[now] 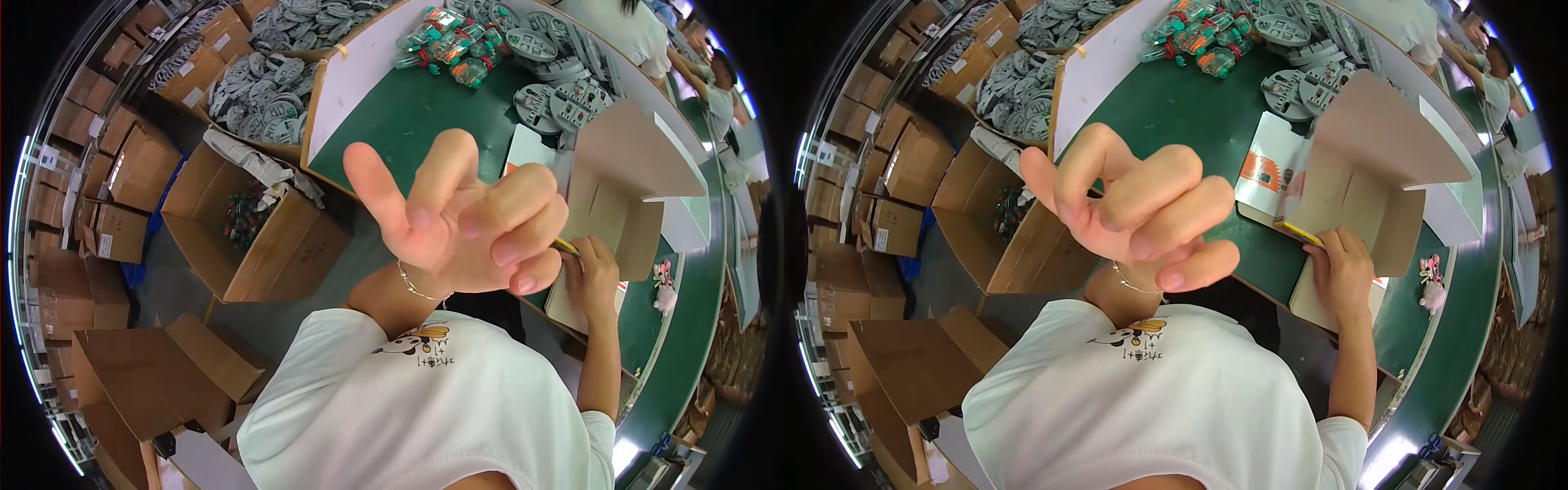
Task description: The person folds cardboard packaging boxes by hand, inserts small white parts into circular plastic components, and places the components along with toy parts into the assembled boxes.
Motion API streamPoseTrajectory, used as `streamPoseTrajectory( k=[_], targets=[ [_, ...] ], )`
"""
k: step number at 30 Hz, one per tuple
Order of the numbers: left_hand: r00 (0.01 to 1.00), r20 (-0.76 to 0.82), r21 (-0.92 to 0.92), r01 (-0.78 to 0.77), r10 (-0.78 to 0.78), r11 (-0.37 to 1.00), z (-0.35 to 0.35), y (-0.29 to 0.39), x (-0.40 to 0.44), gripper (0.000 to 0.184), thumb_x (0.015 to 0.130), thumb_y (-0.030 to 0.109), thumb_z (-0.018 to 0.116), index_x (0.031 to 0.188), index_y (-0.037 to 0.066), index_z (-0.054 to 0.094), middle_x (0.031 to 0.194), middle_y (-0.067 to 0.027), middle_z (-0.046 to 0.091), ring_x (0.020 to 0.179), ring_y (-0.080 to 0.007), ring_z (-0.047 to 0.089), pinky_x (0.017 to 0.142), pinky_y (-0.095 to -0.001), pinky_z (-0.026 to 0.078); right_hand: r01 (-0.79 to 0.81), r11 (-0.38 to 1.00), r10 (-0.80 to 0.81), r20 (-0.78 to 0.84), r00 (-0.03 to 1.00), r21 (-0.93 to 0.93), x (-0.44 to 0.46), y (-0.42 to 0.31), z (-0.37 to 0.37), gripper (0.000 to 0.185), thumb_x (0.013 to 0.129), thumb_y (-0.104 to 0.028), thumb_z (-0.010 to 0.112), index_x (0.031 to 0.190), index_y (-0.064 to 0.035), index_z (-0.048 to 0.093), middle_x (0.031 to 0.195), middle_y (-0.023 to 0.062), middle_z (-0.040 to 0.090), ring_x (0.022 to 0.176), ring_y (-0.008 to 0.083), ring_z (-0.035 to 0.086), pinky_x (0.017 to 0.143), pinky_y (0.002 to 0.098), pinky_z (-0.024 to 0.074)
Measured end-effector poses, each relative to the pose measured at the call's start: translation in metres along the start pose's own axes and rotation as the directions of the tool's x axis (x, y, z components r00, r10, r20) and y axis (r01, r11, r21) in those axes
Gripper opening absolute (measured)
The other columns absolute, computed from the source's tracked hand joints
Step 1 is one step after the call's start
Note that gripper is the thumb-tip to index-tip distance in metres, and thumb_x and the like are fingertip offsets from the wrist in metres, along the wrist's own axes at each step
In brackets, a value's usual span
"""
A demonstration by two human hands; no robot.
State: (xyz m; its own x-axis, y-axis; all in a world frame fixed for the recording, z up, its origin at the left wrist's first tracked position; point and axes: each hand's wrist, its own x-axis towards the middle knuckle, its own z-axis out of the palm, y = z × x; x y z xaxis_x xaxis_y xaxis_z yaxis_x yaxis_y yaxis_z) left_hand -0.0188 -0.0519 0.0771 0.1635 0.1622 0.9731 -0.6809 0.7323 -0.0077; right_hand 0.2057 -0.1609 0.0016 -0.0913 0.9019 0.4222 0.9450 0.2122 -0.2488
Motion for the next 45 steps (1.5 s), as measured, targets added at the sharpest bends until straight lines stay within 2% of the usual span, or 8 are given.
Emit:
streamPoseTrajectory(
  k=[25, 27, 28, 30, 31, 33, 36, 45],
  targets=[
    [0.99, -0.048, 0.071, 0.138, -0.135, 0.988, -0.009, -0.008, -0.006, 0.047, 0.102, 0.059, 0.037, 0.082, 0.018, 0.049, 0.094, 0.0039, 0.045, 0.089, -0.0174, 0.042, 0.085, -0.0387, 0.044, 0.038, 0.997, -0.038, 0.0, 0.999, 0.066, 0.007, 0.006, -0.004, 0.019, 0.073, -0.013, 0.078, 0.075, -0.0053, 0.061, 0.074, 0.0097, 0.054, 0.067, 0.0308, 0.057, 0.058, 0.0423, 0.0451],
    [0.885, -0.314, 0.747, 0.454, -0.344, 0.486, -0.014, -0.003, -0.012, 0.043, 0.097, 0.054, 0.055, 0.096, 0.012, 0.06, 0.098, -0.0011, 0.057, 0.086, -0.021, 0.05, 0.081, -0.0358, 0.046, 0.031, 0.997, -0.031, 0.009, 0.999, 0.073, 0.005, 0.007, -0.008, 0.019, 0.074, -0.017, 0.078, 0.075, -0.0066, 0.062, 0.076, 0.0095, 0.056, 0.069, 0.0317, 0.059, 0.059, 0.0429, 0.047],
    [0.889, -0.274, 0.721, 0.442, -0.367, 0.534, -0.015, -0.011, -0.013, 0.043, 0.097, 0.054, 0.055, 0.096, 0.012, 0.06, 0.098, -0.0011, 0.057, 0.086, -0.021, 0.05, 0.081, -0.0358, 0.046, -0.002, 0.998, -0.001, 0.039, 0.999, 0.059, 0.005, 0.006, -0.01, 0.02, 0.075, -0.02, 0.078, 0.075, -0.0074, 0.062, 0.078, 0.0094, 0.057, 0.071, 0.0321, 0.06, 0.06, 0.0429, 0.0481],
    [0.704, -0.609, 0.79, 0.502, -0.365, -0.351, -0.01, -0.034, -0.02, 0.043, 0.087, 0.034, 0.074, 0.115, 0.003, 0.062, 0.094, -0.0085, 0.063, 0.086, -0.0239, 0.057, 0.078, -0.0343, 0.048, 0.004, 0.999, -0.007, 0.067, 0.998, 0.039, -0.001, 0.017, -0.001, 0.02, 0.078, -0.023, 0.076, 0.079, -0.0081, 0.061, 0.082, 0.0097, 0.061, 0.074, 0.0327, 0.062, 0.061, 0.0429, 0.0495],
    [0.71, -0.572, 0.82, 0.485, -0.411, -0.303, -0.017, -0.042, -0.023, 0.043, 0.087, 0.034, 0.074, 0.115, 0.003, 0.062, 0.094, -0.0085, 0.063, 0.086, -0.0239, 0.057, 0.078, -0.0343, 0.048, -0.015, 0.999, 0.014, 0.025, 1.0, 0.046, -0.002, 0.017, 0.001, 0.02, 0.079, -0.022, 0.075, 0.082, -0.0081, 0.061, 0.083, 0.0099, 0.061, 0.074, 0.0328, 0.062, 0.062, 0.0429, 0.05],
    [0.737, -0.544, 0.693, 0.125, -0.401, -0.71, -0.031, -0.053, -0.03, 0.053, 0.076, 0.013, 0.079, 0.123, -0.001, 0.059, 0.082, -0.009, 0.061, 0.087, -0.0235, 0.06, 0.077, -0.0357, 0.05, -0.042, 0.997, 0.043, -0.02, 0.999, 0.064, -0.001, 0.015, 0.002, 0.021, 0.079, -0.021, 0.074, 0.087, -0.0077, 0.06, 0.084, 0.0103, 0.062, 0.075, 0.033, 0.063, 0.064, 0.043, 0.051],
    [0.659, -0.569, 0.556, -0.133, -0.492, -0.821, -0.036, -0.064, -0.035, 0.045, 0.077, 0.007, 0.072, 0.118, -0.003, 0.058, 0.074, -0.007, 0.06, 0.078, -0.0222, 0.062, 0.072, -0.0357, 0.053, -0.051, 0.993, 0.057, -0.058, 0.997, 0.104, -0.001, 0.015, -0.001, 0.021, 0.076, -0.014, 0.072, 0.09, -0.0054, 0.058, 0.083, 0.0117, 0.061, 0.076, 0.0339, 0.062, 0.064, 0.044, 0.0507],
    [0.461, -0.72, 0.466, -0.231, -0.518, -0.854, -0.045, -0.071, -0.031, 0.029, 0.076, 0.007, 0.065, 0.103, -0.002, 0.06, 0.066, -0.0031, 0.056, 0.063, -0.0156, 0.06, 0.053, -0.0278, 0.051, 0.04, 0.996, -0.041, -0.012, 0.999, -0.078, -0.001, -0.007, -0.073, 0.032, 0.077, -0.005, 0.072, 0.109, -0.0047, 0.068, 0.115, 0.0159, 0.067, 0.103, 0.0272, 0.066, 0.075, 0.0376, 0.0556]
  ],
)
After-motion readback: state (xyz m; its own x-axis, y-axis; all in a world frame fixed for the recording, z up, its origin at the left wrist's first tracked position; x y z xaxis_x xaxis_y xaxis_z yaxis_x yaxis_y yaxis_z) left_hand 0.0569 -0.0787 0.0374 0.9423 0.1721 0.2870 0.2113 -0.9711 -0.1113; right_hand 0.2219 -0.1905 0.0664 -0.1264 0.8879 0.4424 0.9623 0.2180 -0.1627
